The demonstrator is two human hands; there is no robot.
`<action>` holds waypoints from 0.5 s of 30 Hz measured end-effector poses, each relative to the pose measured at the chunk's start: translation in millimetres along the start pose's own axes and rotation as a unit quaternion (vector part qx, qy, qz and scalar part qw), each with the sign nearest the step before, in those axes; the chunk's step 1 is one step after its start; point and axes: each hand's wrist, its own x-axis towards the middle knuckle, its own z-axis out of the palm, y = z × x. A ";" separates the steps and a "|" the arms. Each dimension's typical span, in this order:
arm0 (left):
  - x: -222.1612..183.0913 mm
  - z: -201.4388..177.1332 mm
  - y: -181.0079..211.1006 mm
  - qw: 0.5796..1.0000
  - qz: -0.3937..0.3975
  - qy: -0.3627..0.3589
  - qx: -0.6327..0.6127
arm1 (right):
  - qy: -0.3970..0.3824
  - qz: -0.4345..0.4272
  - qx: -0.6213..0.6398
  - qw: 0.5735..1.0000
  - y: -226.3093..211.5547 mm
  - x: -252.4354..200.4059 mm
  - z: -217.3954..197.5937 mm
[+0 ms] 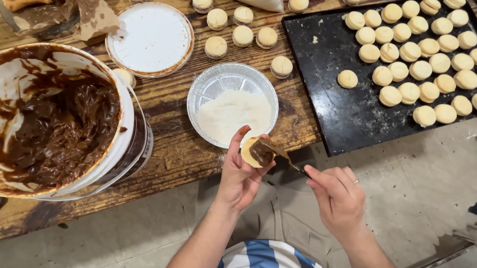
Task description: Assembling alfajores by spreading filling on a cookie, sandwiching it with another, and rolling the edges in shredded coconut.
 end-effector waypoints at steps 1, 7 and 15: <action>1.2 -0.2 -0.6 1.000 0.004 -0.001 -0.002 | 0.006 -0.006 -0.013 1.000 1.2 -1.1 -0.2; 5.4 -0.7 -2.7 0.999 0.009 0.028 -0.016 | 0.026 -0.033 -0.064 0.997 6.1 -7.8 5.1; 6.5 -2.0 -7.5 0.999 0.035 -0.017 -0.008 | 0.032 -0.021 -0.050 0.998 8.4 -13.3 9.4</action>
